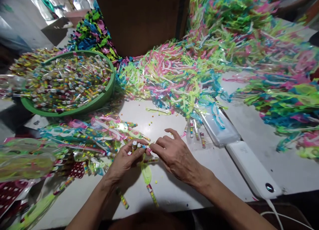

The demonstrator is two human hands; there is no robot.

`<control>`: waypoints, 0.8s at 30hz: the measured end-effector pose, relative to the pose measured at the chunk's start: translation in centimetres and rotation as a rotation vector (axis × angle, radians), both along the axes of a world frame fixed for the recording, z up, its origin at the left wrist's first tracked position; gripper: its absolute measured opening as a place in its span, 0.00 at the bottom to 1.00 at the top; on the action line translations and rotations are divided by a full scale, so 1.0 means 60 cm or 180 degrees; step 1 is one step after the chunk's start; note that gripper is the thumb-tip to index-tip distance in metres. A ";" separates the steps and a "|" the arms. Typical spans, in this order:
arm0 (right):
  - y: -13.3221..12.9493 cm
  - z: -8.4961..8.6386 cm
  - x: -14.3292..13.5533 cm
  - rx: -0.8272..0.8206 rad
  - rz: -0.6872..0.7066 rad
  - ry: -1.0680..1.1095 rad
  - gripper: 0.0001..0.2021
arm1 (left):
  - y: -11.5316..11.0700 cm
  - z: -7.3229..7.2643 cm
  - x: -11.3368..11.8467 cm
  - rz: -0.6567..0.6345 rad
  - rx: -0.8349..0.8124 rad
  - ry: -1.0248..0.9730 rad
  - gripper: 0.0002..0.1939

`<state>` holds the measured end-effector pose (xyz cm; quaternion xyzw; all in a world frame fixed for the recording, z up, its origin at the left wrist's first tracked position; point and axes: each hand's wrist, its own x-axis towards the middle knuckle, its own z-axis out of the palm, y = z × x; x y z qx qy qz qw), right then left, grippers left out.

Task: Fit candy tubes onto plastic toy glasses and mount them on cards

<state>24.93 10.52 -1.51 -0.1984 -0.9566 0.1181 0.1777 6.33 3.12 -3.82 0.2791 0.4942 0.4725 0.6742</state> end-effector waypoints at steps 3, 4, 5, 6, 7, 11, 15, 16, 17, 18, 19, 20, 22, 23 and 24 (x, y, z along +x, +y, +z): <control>-0.006 0.002 -0.003 0.0113 -0.0169 0.0073 0.14 | -0.002 0.006 -0.001 -0.0022 0.0113 0.0241 0.19; -0.008 0.004 -0.004 0.0128 -0.0192 0.0088 0.13 | -0.003 0.008 -0.001 -0.0028 0.0105 0.0322 0.19; -0.010 0.005 -0.004 0.0127 -0.0187 0.0081 0.13 | -0.003 0.010 -0.001 -0.0027 0.0101 0.0439 0.18; -0.011 0.007 -0.004 0.0115 -0.0167 0.0056 0.13 | -0.003 0.012 -0.001 -0.0023 0.0107 0.0577 0.15; -0.013 0.008 -0.005 0.0096 -0.0141 0.0022 0.13 | -0.003 0.014 0.000 -0.0009 0.0133 0.0720 0.12; -0.018 0.007 -0.004 -0.0016 -0.0080 -0.0122 0.13 | -0.004 0.023 -0.003 -0.0039 0.0326 0.1048 0.08; -0.025 0.001 -0.005 -0.0033 -0.0039 -0.0183 0.14 | -0.007 0.031 -0.011 -0.0291 0.0584 0.1378 0.09; -0.027 0.000 -0.006 -0.0035 -0.0020 -0.0196 0.15 | -0.007 0.031 -0.014 -0.0376 0.0630 0.1489 0.09; -0.029 0.000 -0.006 -0.0031 -0.0004 -0.0202 0.15 | -0.008 0.031 -0.016 -0.0456 0.0648 0.1608 0.09; -0.031 0.001 -0.007 -0.0016 0.0000 -0.0204 0.16 | -0.008 0.030 -0.017 -0.0527 0.0644 0.1722 0.09; -0.033 0.002 -0.008 0.0006 -0.0009 -0.0212 0.17 | -0.009 0.029 -0.017 -0.0591 0.0628 0.1808 0.08; -0.035 0.003 -0.008 0.0027 -0.0030 -0.0229 0.17 | -0.009 0.026 -0.017 -0.0639 0.0615 0.1854 0.08; -0.039 0.006 -0.009 0.0053 -0.0088 -0.0250 0.18 | -0.011 0.021 -0.013 -0.0652 0.0622 0.1801 0.08; -0.041 0.007 -0.009 0.0044 -0.0116 -0.0256 0.18 | -0.012 0.019 -0.011 -0.0611 0.0633 0.1717 0.08; -0.042 0.008 -0.009 0.0022 -0.0136 -0.0257 0.17 | -0.013 0.017 -0.008 -0.0553 0.0633 0.1626 0.09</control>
